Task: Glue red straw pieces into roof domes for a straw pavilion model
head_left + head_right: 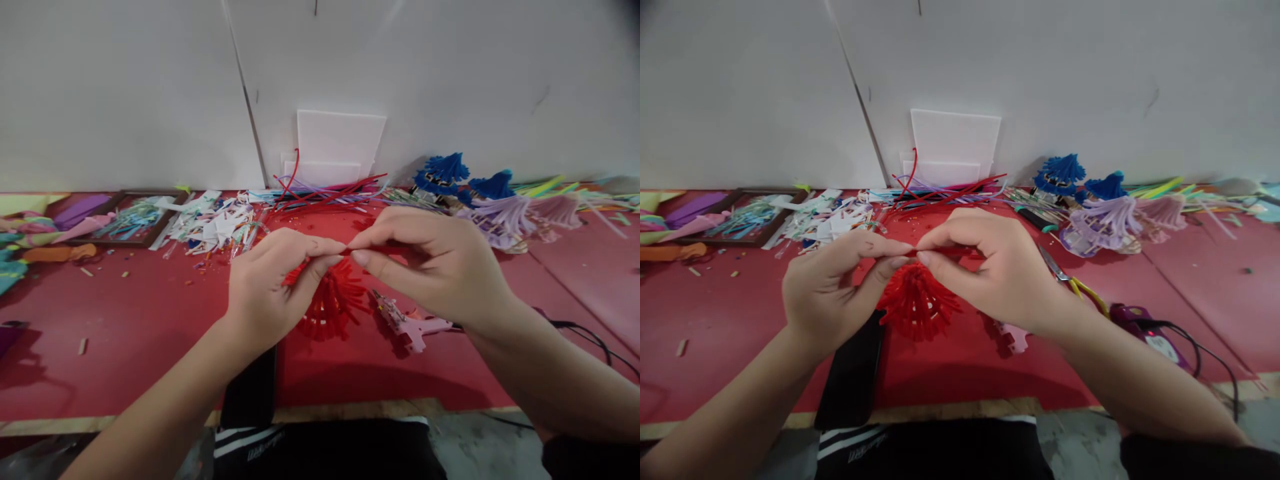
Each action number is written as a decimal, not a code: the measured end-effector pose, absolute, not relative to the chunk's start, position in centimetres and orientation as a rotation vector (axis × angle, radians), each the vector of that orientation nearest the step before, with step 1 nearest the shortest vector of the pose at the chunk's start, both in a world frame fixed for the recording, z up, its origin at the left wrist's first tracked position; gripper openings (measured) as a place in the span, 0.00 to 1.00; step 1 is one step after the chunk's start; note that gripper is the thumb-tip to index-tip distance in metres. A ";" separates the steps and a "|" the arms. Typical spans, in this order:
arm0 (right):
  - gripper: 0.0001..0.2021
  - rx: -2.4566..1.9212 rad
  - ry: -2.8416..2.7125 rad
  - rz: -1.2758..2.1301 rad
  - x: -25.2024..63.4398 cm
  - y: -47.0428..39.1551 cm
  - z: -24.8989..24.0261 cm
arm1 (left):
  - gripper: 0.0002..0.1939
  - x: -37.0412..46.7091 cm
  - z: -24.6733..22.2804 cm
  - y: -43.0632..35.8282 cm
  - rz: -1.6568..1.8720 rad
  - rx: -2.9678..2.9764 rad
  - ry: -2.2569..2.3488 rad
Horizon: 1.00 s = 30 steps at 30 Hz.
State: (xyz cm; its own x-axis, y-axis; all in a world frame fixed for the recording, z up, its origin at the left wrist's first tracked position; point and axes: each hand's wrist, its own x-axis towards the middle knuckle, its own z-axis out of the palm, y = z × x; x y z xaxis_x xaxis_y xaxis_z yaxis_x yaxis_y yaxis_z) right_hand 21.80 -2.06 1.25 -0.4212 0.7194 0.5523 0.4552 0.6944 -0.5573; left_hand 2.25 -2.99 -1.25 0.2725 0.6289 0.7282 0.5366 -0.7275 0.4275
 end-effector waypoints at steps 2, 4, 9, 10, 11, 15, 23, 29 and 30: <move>0.03 -0.887 -2.002 0.533 21.4 -2.1 1.2 | 0.03 2.2 -1.2 -3.1 1.476 2.379 1.132; 0.02 -0.823 -1.938 0.670 21.2 -2.0 1.0 | 0.03 1.9 -1.2 -3.2 1.466 2.334 1.098; 0.02 -0.615 -1.990 0.963 21.5 -2.0 0.0 | 0.09 0.5 -1.0 -3.3 1.252 2.524 0.795; 0.02 -0.602 -2.003 1.007 21.7 -2.0 -0.3 | 0.10 0.2 -1.0 -3.3 1.210 2.574 0.763; 0.02 -0.593 -2.007 1.047 21.9 -2.0 -0.6 | 0.10 0.0 -1.0 -3.2 1.182 2.615 0.749; 0.03 -0.507 -2.050 1.151 22.8 -2.1 -1.4 | 0.10 -0.5 -1.0 -3.1 1.106 2.746 0.687; 0.07 -0.255 -2.350 1.168 24.4 -3.1 -2.1 | 0.11 -0.8 -1.4 -4.5 0.868 2.748 0.519; 0.09 -0.445 -2.199 0.946 24.3 -4.1 -3.1 | 0.05 -1.4 -1.9 -4.2 0.987 2.750 0.567; 0.09 -0.459 -2.192 0.921 24.3 -4.3 -3.3 | 0.04 -1.5 -1.9 -4.1 1.000 2.746 0.570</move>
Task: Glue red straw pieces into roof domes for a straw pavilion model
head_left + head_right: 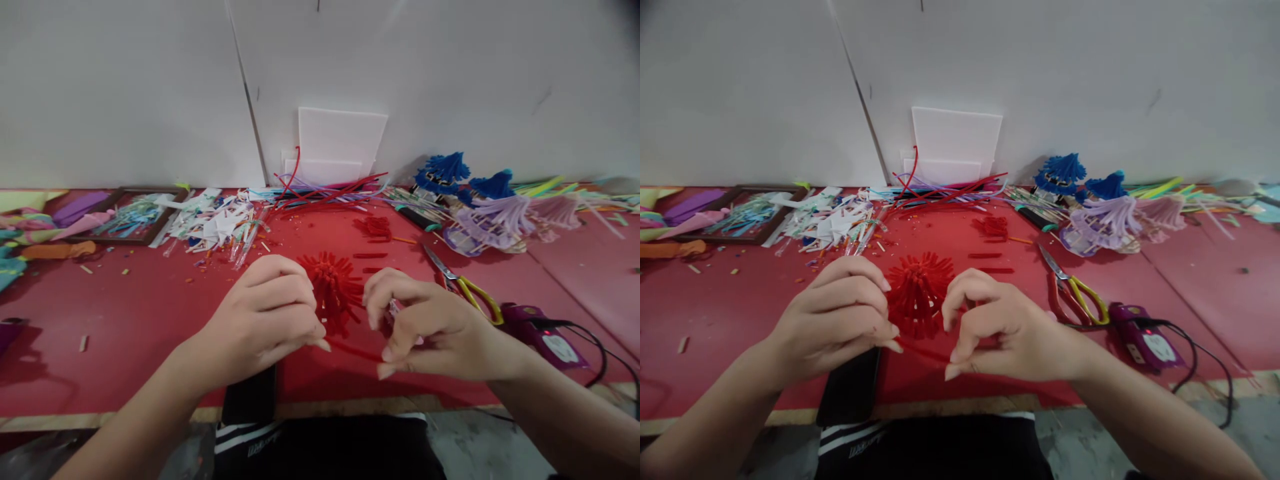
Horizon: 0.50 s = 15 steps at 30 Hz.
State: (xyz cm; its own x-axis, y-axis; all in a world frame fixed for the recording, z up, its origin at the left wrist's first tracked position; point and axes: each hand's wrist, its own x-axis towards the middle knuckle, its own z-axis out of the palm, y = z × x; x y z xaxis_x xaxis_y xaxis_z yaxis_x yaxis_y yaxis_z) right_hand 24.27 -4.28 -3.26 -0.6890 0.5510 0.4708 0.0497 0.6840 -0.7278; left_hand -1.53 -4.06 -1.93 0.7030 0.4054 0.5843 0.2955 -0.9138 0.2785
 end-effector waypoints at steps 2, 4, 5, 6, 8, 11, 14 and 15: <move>0.08 -0.459 -2.152 0.839 24.4 -4.6 -3.5 | 0.04 -1.7 -2.0 -3.9 1.035 2.731 0.608; 0.07 -0.497 -2.076 0.636 24.4 -4.9 -3.9 | 0.07 -1.7 -2.2 -3.9 1.114 2.664 0.817; 0.08 -0.531 -2.034 0.493 24.4 -5.0 -4.1 | 0.10 -1.6 -2.4 -3.9 1.162 2.576 0.964; 0.08 -0.569 -1.997 0.342 24.4 -5.2 -4.4 | 0.14 -1.5 -2.6 -4.0 1.194 2.455 1.108; 0.09 -0.624 -1.964 0.090 24.2 -5.5 -5.2 | 0.21 -1.0 -3.1 -4.2 1.162 2.229 1.310; 0.08 -0.649 -2.005 -0.078 23.7 -5.9 -6.7 | 0.24 -0.1 -3.9 -4.7 1.033 2.108 1.376; 0.07 -0.668 -2.047 -0.136 23.3 -6.1 -7.7 | 0.26 0.7 -4.3 -5.1 0.971 2.069 1.380; 0.07 -0.675 -2.052 -0.146 23.2 -6.1 -7.9 | 0.26 0.9 -4.4 -5.1 0.967 2.058 1.382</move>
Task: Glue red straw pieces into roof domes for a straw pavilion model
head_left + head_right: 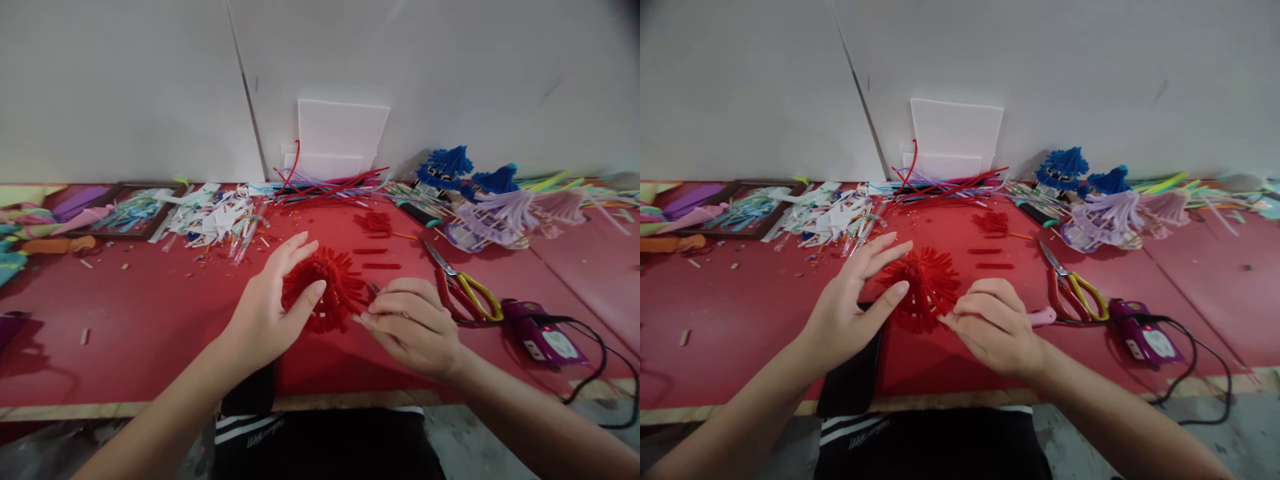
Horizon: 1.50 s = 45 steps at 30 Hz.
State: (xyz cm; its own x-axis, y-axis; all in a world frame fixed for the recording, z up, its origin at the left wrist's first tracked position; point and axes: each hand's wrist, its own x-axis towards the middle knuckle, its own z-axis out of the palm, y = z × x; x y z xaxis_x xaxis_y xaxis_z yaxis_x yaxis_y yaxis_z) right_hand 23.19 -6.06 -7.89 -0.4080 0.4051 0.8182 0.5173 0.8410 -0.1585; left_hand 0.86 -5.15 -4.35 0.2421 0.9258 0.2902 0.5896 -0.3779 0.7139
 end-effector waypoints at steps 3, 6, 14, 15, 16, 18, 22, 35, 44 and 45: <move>0.07 -0.697 -2.063 -0.157 23.2 -5.9 -8.1 | 0.27 1.2 -4.4 -5.2 0.984 2.061 1.383; 0.05 -0.678 -2.100 -0.131 23.5 -5.8 -8.2 | 0.27 1.4 -4.5 -5.2 1.007 2.074 1.370; 0.06 -0.601 -2.174 -0.145 23.6 -5.7 -8.0 | 0.27 2.2 -4.6 -5.3 0.990 2.090 1.438; 0.06 -0.602 -2.187 -0.137 23.5 -5.7 -7.9 | 0.27 2.3 -4.6 -5.3 0.994 2.092 1.450; 0.06 -0.603 -2.201 -0.128 23.4 -5.6 -7.8 | 0.28 2.3 -4.5 -5.3 0.998 2.094 1.461; 0.06 -0.602 -2.220 -0.114 23.3 -5.6 -7.7 | 0.28 2.4 -4.5 -5.4 0.993 2.088 1.482; 0.07 -0.625 -2.242 -0.116 23.1 -5.6 -7.6 | 0.29 2.7 -4.5 -5.3 0.989 2.082 1.494; 0.09 -0.783 -2.260 -0.136 22.3 -5.8 -7.0 | 0.30 3.2 -4.1 -5.0 1.025 2.094 1.529; 0.09 -0.831 -2.277 -0.123 22.1 -5.8 -7.2 | 0.33 3.2 -4.4 -5.1 1.033 2.064 1.469; 0.09 -0.841 -2.283 -0.123 22.2 -5.8 -7.2 | 0.34 3.2 -4.6 -5.1 1.055 2.046 1.441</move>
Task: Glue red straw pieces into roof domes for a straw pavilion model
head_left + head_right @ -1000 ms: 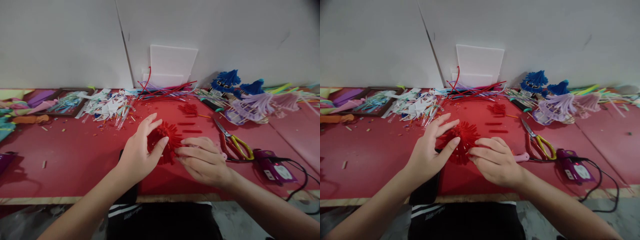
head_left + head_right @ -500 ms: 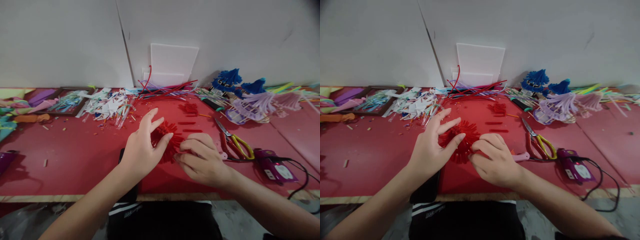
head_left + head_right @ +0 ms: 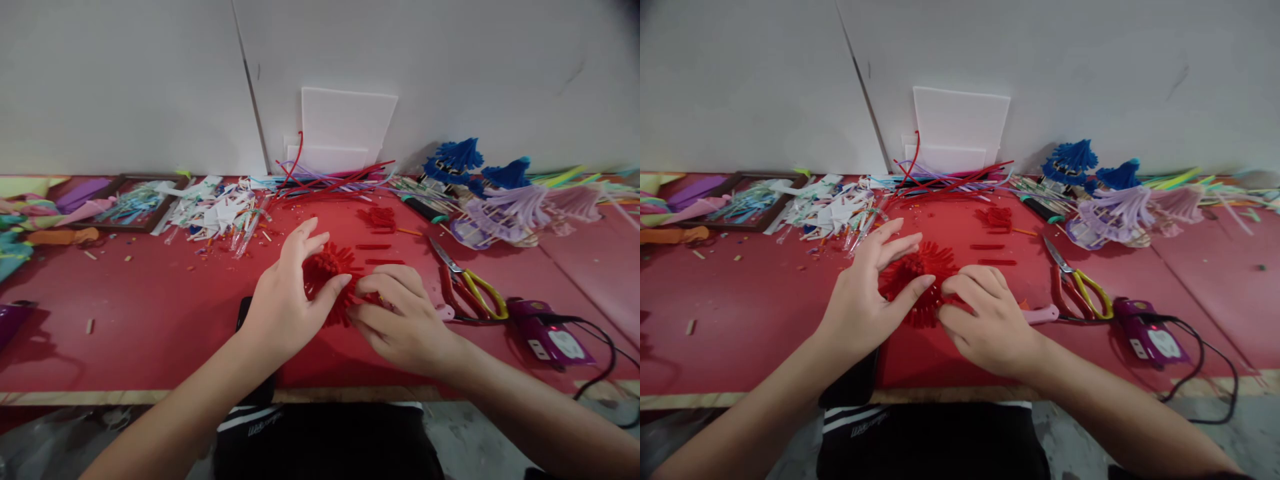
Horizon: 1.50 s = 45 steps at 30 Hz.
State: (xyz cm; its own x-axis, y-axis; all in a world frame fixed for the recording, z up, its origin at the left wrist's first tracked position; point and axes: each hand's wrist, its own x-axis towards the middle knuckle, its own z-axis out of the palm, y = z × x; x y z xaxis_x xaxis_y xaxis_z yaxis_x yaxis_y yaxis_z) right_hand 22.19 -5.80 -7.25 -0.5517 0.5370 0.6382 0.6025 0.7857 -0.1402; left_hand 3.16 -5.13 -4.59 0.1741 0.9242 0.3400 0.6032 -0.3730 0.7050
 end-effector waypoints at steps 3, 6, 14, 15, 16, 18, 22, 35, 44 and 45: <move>0.07 -0.819 -2.309 -0.124 22.6 -5.7 -7.3 | 0.29 2.7 -5.2 -5.2 1.165 1.968 1.352; 0.07 -0.725 -2.384 -0.093 23.5 -5.4 -6.9 | 0.24 2.1 -5.9 -5.2 1.281 1.870 1.291; 0.10 -0.605 -2.236 0.256 24.3 -3.4 -4.5 | 0.14 2.0 -6.7 -5.7 1.275 1.836 1.429; 0.10 -0.672 -2.182 0.254 23.9 -3.1 -4.4 | 0.13 2.1 -6.8 -5.8 1.311 1.812 1.439; 0.12 -0.745 -2.153 0.269 23.4 -2.7 -4.4 | 0.12 2.3 -6.9 -5.8 1.345 1.783 1.451; 0.16 -0.854 -2.147 0.352 22.5 -2.1 -4.5 | 0.12 2.4 -7.0 -5.8 1.386 1.736 1.482; 0.14 -0.930 -2.140 0.509 21.5 -1.2 -4.7 | 0.10 2.3 -6.9 -5.8 1.372 1.770 1.529; 0.13 -0.894 -2.086 0.659 21.4 0.2 -5.2 | 0.08 2.6 -6.9 -5.0 1.384 1.829 1.429; 0.09 -0.854 -2.044 0.705 21.2 0.4 -5.4 | 0.07 2.6 -6.9 -5.0 1.406 1.742 1.389; 0.08 -0.856 -2.042 0.705 21.2 0.3 -5.4 | 0.07 2.6 -6.9 -5.0 1.404 1.742 1.385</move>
State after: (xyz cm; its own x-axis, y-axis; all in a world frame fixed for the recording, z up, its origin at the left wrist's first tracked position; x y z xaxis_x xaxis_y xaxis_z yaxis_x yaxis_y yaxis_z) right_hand 21.16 0.35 -5.35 -0.4553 0.7667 0.4527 0.3239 0.6162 -0.7179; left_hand 2.64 -4.97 -6.89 -0.0519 0.9130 0.4047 0.3919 -0.3542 0.8491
